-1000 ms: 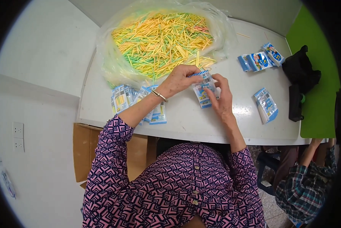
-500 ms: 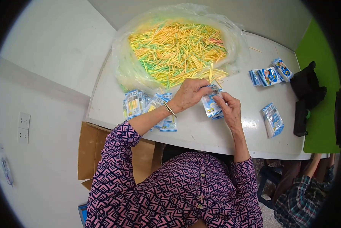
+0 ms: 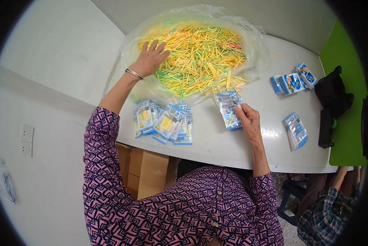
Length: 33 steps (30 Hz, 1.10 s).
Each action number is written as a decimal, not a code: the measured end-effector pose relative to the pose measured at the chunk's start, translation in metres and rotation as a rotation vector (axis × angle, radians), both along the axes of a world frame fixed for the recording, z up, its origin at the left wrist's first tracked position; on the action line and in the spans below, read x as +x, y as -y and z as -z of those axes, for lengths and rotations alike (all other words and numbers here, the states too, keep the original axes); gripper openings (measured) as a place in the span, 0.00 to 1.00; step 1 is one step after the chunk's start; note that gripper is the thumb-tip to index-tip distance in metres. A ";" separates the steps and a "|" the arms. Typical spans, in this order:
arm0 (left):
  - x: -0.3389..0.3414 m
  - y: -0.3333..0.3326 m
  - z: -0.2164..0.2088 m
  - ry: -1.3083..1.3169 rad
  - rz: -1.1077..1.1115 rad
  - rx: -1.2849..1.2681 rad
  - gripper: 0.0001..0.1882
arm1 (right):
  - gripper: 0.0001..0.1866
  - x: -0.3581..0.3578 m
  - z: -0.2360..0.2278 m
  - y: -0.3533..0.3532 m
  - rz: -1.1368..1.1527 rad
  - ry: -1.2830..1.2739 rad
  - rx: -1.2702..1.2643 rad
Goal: Filling small blue packets with shredded yellow and green paper materials.
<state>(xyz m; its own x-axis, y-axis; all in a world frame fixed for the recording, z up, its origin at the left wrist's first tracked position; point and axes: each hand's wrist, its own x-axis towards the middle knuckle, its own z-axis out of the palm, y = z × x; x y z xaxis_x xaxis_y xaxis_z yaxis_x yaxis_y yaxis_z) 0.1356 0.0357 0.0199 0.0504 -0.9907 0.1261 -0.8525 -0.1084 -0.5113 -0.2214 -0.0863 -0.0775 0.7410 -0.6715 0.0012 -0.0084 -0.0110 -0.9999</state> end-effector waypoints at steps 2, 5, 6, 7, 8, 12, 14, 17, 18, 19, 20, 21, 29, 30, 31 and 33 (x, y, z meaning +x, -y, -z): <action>0.003 0.004 -0.003 0.070 -0.030 0.190 0.23 | 0.12 0.001 0.002 0.000 0.000 -0.015 -0.008; 0.005 0.016 0.009 0.050 0.024 0.225 0.23 | 0.12 0.002 0.002 -0.003 0.019 0.020 0.016; 0.009 0.019 0.011 0.049 0.054 0.229 0.23 | 0.11 0.002 0.001 -0.003 0.021 0.013 0.028; 0.010 0.023 0.013 0.049 0.058 0.225 0.23 | 0.10 0.002 0.001 -0.003 0.025 0.006 0.040; 0.011 0.027 0.015 0.032 0.042 0.236 0.24 | 0.10 0.001 0.002 -0.003 0.029 0.005 0.037; 0.002 0.048 0.015 -0.043 -0.032 0.337 0.27 | 0.10 0.002 0.003 -0.003 0.023 -0.004 0.030; 0.011 0.049 0.025 -0.047 -0.016 0.298 0.26 | 0.10 0.003 0.003 -0.003 0.034 -0.004 0.052; 0.027 0.042 0.047 -0.078 0.060 0.174 0.23 | 0.10 0.004 0.005 -0.002 0.025 0.003 0.027; 0.033 0.038 0.051 -0.105 0.119 0.087 0.21 | 0.11 0.004 0.004 -0.002 0.007 -0.013 0.029; 0.031 0.040 0.049 -0.106 0.128 0.087 0.21 | 0.11 0.003 0.004 0.000 -0.001 -0.032 0.031; 0.028 0.040 0.048 -0.158 0.093 0.094 0.21 | 0.11 0.002 0.006 0.001 0.008 -0.033 0.030; 0.025 0.041 0.046 -0.209 0.058 0.102 0.21 | 0.11 0.002 0.009 0.003 0.008 -0.025 0.035; 0.021 0.045 0.032 -0.567 -0.099 -0.256 0.16 | 0.10 0.006 0.016 0.006 -0.027 0.011 0.069; 0.013 0.053 0.023 -0.734 -0.294 -0.193 0.17 | 0.11 0.005 0.018 0.008 -0.015 0.007 0.065; 0.014 0.052 0.022 -0.729 -0.295 -0.199 0.17 | 0.11 0.006 0.017 0.007 -0.017 0.008 0.061; 0.016 0.051 0.023 -0.982 -0.226 -0.398 0.19 | 0.11 0.005 0.011 0.004 -0.004 0.037 0.094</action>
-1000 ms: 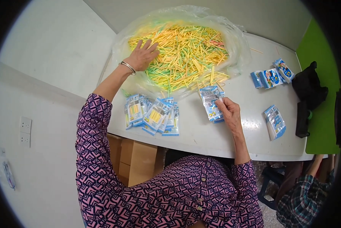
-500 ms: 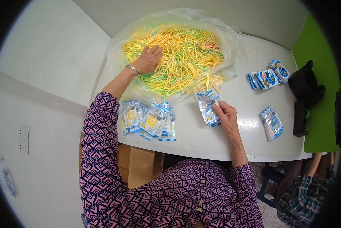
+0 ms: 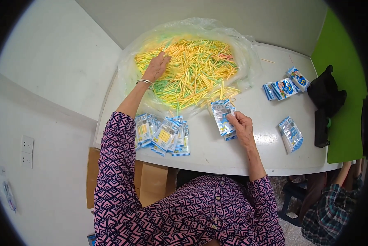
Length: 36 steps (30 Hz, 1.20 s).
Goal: Filling small blue packets with shredded yellow and green paper materials.
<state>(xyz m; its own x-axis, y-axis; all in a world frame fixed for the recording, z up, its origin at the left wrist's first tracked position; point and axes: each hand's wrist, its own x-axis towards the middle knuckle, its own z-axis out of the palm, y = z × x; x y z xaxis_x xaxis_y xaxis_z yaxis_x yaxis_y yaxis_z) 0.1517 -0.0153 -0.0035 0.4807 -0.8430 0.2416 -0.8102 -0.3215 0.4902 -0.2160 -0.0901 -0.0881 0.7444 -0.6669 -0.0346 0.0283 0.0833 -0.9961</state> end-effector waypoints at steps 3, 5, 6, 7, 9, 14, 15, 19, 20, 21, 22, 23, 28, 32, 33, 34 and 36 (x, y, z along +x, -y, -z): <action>0.002 0.001 0.001 -0.020 0.076 -0.144 0.19 | 0.11 0.001 -0.007 -0.001 0.024 0.023 0.029; 0.007 0.004 0.001 -0.035 0.055 -0.161 0.18 | 0.11 0.002 -0.011 -0.002 0.027 0.023 0.021; 0.009 0.004 0.001 -0.053 0.032 -0.175 0.18 | 0.11 0.003 -0.014 -0.003 0.039 0.046 0.026; 0.004 0.008 -0.003 -0.055 0.040 -0.175 0.18 | 0.11 0.004 -0.017 -0.002 0.060 0.064 0.033; -0.008 0.015 -0.009 -0.367 0.001 -0.269 0.16 | 0.11 0.006 -0.027 -0.002 0.090 0.097 0.097; -0.022 0.018 -0.005 -0.583 -0.027 -0.379 0.18 | 0.09 0.020 -0.033 -0.002 0.064 0.189 0.215; -0.027 0.021 -0.004 -0.648 -0.033 -0.419 0.17 | 0.09 0.027 -0.033 -0.004 0.074 0.229 0.272; -0.034 0.026 -0.010 -1.138 -0.040 -0.575 0.17 | 0.10 0.059 -0.044 -0.009 0.056 0.422 0.456; -0.036 0.028 -0.008 -1.323 -0.016 -0.616 0.16 | 0.10 0.070 -0.045 -0.006 0.056 0.421 0.456; -0.039 0.030 -0.006 -1.509 0.009 -0.657 0.16 | 0.10 0.084 -0.044 -0.003 0.108 0.482 0.521; -0.046 0.035 -0.003 -1.512 0.009 -0.655 0.16 | 0.11 0.098 -0.042 0.001 0.165 0.542 0.585; -0.055 0.040 0.000 -1.602 -0.016 -0.668 0.18 | 0.11 0.109 -0.041 0.004 0.172 0.541 0.584; -0.084 0.052 0.023 -1.740 -0.086 -0.753 0.20 | 0.09 0.163 -0.030 0.005 0.124 0.712 0.951; -0.091 0.049 0.032 -1.879 -0.004 -0.834 0.15 | 0.10 0.173 -0.031 -0.001 0.125 0.813 1.047; -0.097 0.051 0.034 -1.783 -0.080 -0.840 0.13 | 0.11 0.174 -0.031 0.000 0.175 0.798 1.074; -0.095 0.048 0.037 -1.781 -0.084 -0.848 0.13 | 0.11 0.176 -0.032 -0.002 0.218 0.781 1.103; -0.091 0.044 0.042 -1.745 -0.054 -0.847 0.14 | 0.11 0.178 -0.033 -0.005 0.198 0.783 1.101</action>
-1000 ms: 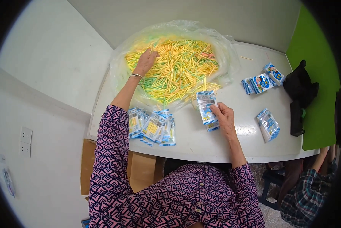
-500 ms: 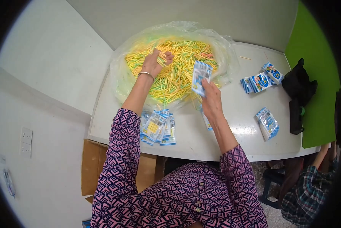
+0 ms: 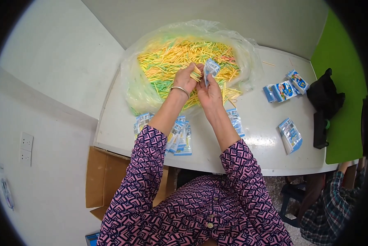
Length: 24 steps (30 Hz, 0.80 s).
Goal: Filling small blue packets with shredded yellow and green paper materials.
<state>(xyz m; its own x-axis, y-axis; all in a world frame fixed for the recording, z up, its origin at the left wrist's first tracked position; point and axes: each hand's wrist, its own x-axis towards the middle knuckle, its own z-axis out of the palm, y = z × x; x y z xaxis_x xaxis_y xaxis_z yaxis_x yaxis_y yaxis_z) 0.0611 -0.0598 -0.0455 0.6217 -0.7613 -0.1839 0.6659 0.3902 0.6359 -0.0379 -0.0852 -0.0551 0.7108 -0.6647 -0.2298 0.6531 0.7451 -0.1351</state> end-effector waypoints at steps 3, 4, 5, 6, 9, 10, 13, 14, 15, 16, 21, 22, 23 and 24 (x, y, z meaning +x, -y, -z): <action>-0.013 0.004 -0.007 0.068 -0.057 0.004 0.14 | 0.11 -0.005 0.005 0.006 -0.015 0.002 -0.040; -0.015 0.004 -0.011 0.066 -0.056 0.003 0.14 | 0.11 -0.008 0.004 0.007 -0.039 0.000 -0.075; -0.016 0.003 -0.014 0.157 -0.071 0.040 0.13 | 0.11 -0.011 0.004 0.009 -0.036 -0.002 -0.074; -0.017 0.003 -0.018 0.247 -0.083 0.076 0.12 | 0.10 -0.016 0.004 0.012 0.000 -0.055 -0.122; 0.010 -0.001 -0.014 0.562 -0.213 0.092 0.13 | 0.10 -0.022 0.002 0.015 0.048 -0.123 -0.229; 0.017 -0.002 -0.015 0.561 -0.214 0.093 0.13 | 0.10 -0.025 -0.001 0.016 0.081 -0.152 -0.279; 0.025 -0.003 -0.021 0.676 -0.304 0.173 0.15 | 0.09 -0.044 -0.011 0.016 0.056 -0.262 -0.450; 0.017 0.000 -0.030 0.676 -0.291 0.172 0.15 | 0.09 -0.051 -0.008 0.022 0.068 -0.266 -0.445; 0.008 0.000 -0.039 0.524 -0.185 0.071 0.14 | 0.10 -0.059 -0.005 0.029 -0.001 -0.301 -0.556; 0.003 -0.004 -0.045 0.370 -0.093 -0.026 0.13 | 0.12 -0.065 -0.006 0.030 -0.084 -0.330 -0.668; -0.026 -0.008 -0.064 0.353 -0.008 0.001 0.13 | 0.07 -0.098 -0.005 0.040 -0.265 -0.431 -0.861; -0.029 -0.010 -0.066 0.350 0.016 -0.035 0.14 | 0.07 -0.103 -0.004 0.041 -0.330 -0.442 -0.940; -0.032 -0.012 -0.067 0.347 0.041 -0.071 0.15 | 0.07 -0.109 -0.002 0.042 -0.333 -0.447 -0.937; -0.036 -0.013 -0.068 0.341 0.042 -0.068 0.15 | 0.07 -0.114 -0.001 0.043 -0.365 -0.439 -0.961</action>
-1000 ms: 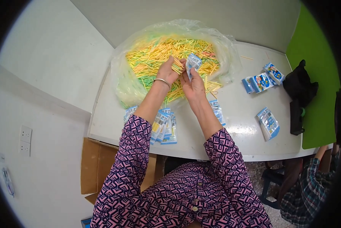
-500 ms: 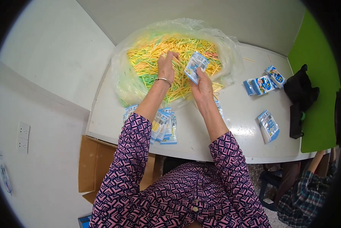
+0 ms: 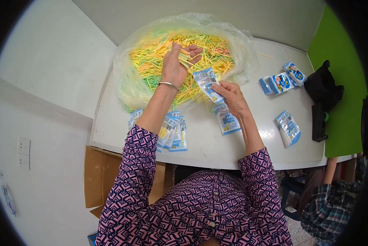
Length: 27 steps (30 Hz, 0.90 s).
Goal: Filling small blue packets with shredded yellow and green paper materials.
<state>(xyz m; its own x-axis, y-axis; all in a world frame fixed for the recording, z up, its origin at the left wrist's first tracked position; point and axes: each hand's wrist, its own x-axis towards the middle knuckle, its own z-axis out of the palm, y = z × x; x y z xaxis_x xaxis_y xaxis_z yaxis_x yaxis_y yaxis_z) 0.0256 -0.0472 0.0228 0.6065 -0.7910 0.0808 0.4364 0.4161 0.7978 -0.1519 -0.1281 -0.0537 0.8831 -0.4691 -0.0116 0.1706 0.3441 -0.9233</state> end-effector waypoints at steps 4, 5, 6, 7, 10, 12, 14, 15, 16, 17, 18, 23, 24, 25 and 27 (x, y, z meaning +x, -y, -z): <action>-0.025 -0.004 -0.002 0.013 0.073 -0.054 0.16 | 0.08 -0.020 0.001 0.000 -0.091 -0.064 -0.007; -0.030 -0.006 0.000 0.040 0.105 -0.050 0.16 | 0.08 -0.024 0.000 -0.001 -0.090 -0.069 -0.005; -0.036 -0.007 0.001 0.067 0.136 -0.046 0.15 | 0.08 -0.027 0.000 -0.003 -0.104 -0.064 0.020; -0.044 -0.009 0.000 0.107 0.135 -0.017 0.16 | 0.08 -0.030 0.000 -0.004 -0.116 -0.058 0.045; -0.059 -0.015 0.000 0.264 0.155 0.073 0.19 | 0.08 -0.038 -0.002 -0.004 -0.147 -0.101 0.053; -0.065 -0.019 0.000 0.263 0.178 0.103 0.21 | 0.08 -0.039 0.002 -0.003 -0.148 -0.091 0.055; -0.070 -0.024 0.000 0.330 0.172 0.146 0.23 | 0.08 -0.040 0.003 -0.003 -0.154 -0.080 0.056; -0.075 -0.025 0.001 0.329 0.172 0.148 0.23 | 0.08 -0.042 0.004 -0.003 -0.157 -0.078 0.052; -0.081 -0.025 0.003 0.295 0.126 0.131 0.24 | 0.08 -0.043 0.004 -0.004 -0.159 -0.076 0.047; -0.084 -0.025 0.005 0.261 0.080 0.114 0.25 | 0.08 -0.043 0.003 -0.005 -0.158 -0.078 0.049; -0.083 -0.026 0.008 0.259 0.081 0.116 0.25 | 0.08 -0.044 0.002 -0.006 -0.147 -0.075 0.062; -0.086 -0.031 0.016 0.570 0.058 0.114 0.20 | 0.08 -0.047 0.006 -0.006 -0.151 -0.103 0.043; -0.088 -0.031 0.018 0.570 0.060 0.115 0.20 | 0.08 -0.048 0.006 -0.007 -0.149 -0.090 0.054; -0.090 -0.032 0.020 0.528 0.055 0.127 0.20 | 0.09 -0.049 0.007 -0.007 -0.148 -0.078 0.065; -0.093 -0.034 0.025 0.486 0.051 0.139 0.20 | 0.10 -0.050 0.010 -0.009 -0.131 -0.080 0.058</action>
<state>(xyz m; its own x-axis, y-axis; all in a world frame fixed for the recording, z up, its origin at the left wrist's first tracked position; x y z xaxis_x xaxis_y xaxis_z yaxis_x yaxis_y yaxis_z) -0.0674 -0.0130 -0.0020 0.4850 -0.8420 0.2362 0.0180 0.2796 0.9599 -0.2022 -0.1190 -0.0632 0.9319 -0.3461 -0.1082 0.0471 0.4114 -0.9102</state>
